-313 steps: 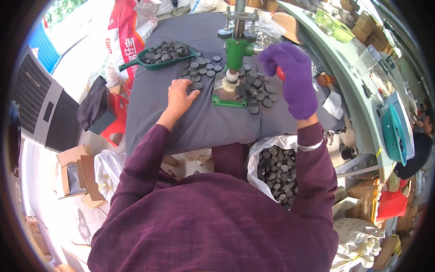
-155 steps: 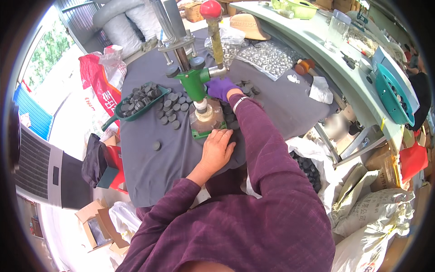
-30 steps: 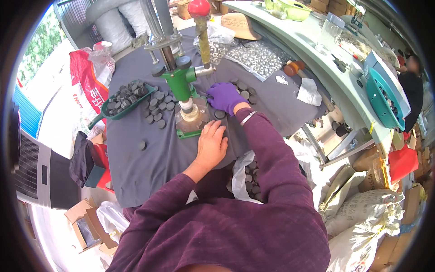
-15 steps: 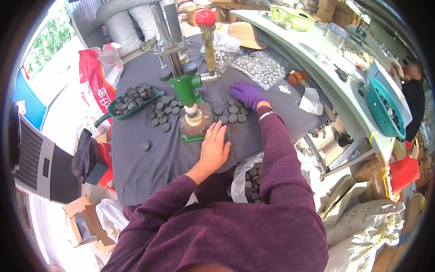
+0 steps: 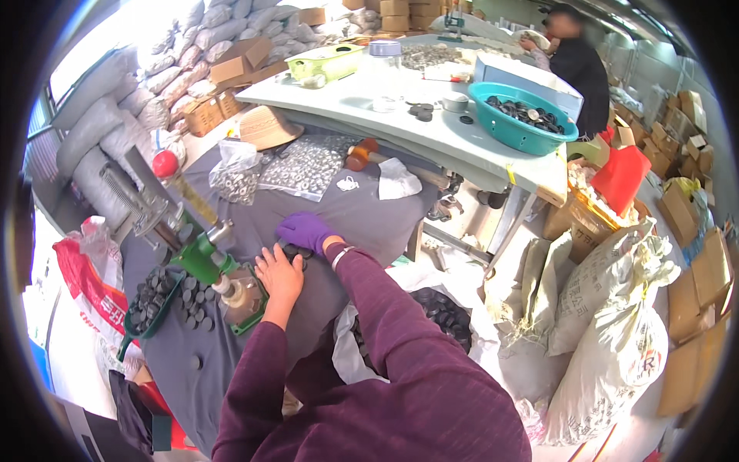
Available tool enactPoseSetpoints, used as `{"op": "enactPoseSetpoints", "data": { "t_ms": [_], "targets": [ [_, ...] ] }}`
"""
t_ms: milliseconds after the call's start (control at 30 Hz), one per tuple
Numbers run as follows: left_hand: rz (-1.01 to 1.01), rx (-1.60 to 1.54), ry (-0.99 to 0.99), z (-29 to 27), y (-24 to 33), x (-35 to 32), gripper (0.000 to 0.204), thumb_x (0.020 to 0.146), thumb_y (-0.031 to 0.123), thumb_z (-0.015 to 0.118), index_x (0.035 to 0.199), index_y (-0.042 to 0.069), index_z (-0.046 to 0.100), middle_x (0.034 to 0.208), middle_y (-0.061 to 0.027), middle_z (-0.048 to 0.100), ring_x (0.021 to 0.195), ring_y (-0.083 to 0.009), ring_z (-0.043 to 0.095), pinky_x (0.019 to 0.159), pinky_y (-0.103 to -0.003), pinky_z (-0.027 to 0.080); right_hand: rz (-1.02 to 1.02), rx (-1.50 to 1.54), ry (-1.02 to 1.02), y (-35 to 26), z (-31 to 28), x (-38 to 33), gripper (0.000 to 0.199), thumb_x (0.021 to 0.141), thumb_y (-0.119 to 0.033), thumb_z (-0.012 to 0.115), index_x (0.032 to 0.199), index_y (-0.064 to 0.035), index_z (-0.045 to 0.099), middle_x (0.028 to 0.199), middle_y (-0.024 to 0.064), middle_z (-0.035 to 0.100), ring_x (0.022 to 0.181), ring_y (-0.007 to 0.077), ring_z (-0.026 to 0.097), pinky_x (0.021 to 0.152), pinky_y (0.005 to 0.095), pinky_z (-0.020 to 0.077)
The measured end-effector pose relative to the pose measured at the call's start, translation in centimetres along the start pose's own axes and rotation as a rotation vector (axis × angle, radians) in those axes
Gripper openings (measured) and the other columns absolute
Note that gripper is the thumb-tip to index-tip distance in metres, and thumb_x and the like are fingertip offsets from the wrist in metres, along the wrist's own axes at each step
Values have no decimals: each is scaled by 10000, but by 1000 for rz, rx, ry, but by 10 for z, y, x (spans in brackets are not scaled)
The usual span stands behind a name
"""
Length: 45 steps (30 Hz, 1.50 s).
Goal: Insert small plastic discs into a manual press, pull the lever to process them, and then move them aside.
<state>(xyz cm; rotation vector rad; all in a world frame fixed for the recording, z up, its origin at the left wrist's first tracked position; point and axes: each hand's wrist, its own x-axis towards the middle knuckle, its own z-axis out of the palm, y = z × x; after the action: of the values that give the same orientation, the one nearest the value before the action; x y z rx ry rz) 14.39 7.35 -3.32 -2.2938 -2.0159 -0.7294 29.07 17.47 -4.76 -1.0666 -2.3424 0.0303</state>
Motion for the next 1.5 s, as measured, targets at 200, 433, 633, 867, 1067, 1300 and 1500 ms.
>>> {"op": "enactPoseSetpoints", "data": {
  "t_ms": [200, 433, 633, 867, 1067, 1300, 1500],
  "targets": [
    [98, -122, 193, 14, -4, -3, 619, 830, 365, 664, 1295, -8, 495, 1356, -255, 474, 1257, -434, 406, 1056, -546, 282, 14, 21, 124, 9, 6, -9, 354, 904, -357, 473, 1103, -139, 669, 1163, 104, 638, 1079, 324, 575, 946, 410, 435],
    [106, -23, 388, 12, -22, 5, 487, 775, 370, 687, 1087, 7, 598, 1064, -173, 610, 1041, -384, 543, 906, -491, 424, 39, -13, -60, -36, -18, -5, 275, 885, -197, 505, 1114, -128, 642, 1101, 99, 646, 1034, 320, 597, 920, 403, 457],
    [137, -194, 170, 8, 1, -27, 483, 796, 312, 637, 1190, 37, 587, 1282, -141, 553, 1229, -371, 439, 999, -515, 349, -43, -39, 45, -32, -21, -56, 313, 930, -237, 470, 1148, -80, 631, 1201, 117, 623, 1104, 318, 573, 976, 396, 433],
    [173, -278, 65, -11, 43, -88, 423, 792, 247, 616, 1155, 31, 591, 1306, -134, 535, 1245, -364, 419, 980, -529, 316, 107, 124, 97, -78, -55, -127, 306, 916, -183, 501, 1168, -56, 620, 1178, 138, 629, 1105, 307, 580, 986, 392, 435],
    [357, -776, -187, -24, 82, -176, 443, 780, 221, 680, 1166, 31, 573, 1325, -225, 494, 1146, -433, 479, 964, -486, 410, 487, 286, 25, -146, -114, -235, 283, 919, -167, 525, 1135, -20, 631, 1097, 138, 657, 1016, 271, 627, 894, 342, 482],
    [575, -529, 181, -67, 7, -126, 328, 782, 151, 668, 1087, 47, 610, 1195, -154, 586, 1109, -348, 527, 892, -452, 413, 582, 403, 202, -152, -124, -169, 282, 963, -206, 522, 1120, -10, 651, 1099, 117, 659, 1011, 231, 625, 894, 320, 466],
    [388, -223, 195, -64, -59, -126, 400, 773, 210, 686, 1109, 13, 599, 1239, -200, 553, 1225, -391, 453, 958, -502, 370, 204, 213, 212, -120, -61, -20, 288, 902, -224, 589, 1128, -58, 652, 1163, 156, 634, 1101, 334, 581, 946, 404, 455]
  ]
}}
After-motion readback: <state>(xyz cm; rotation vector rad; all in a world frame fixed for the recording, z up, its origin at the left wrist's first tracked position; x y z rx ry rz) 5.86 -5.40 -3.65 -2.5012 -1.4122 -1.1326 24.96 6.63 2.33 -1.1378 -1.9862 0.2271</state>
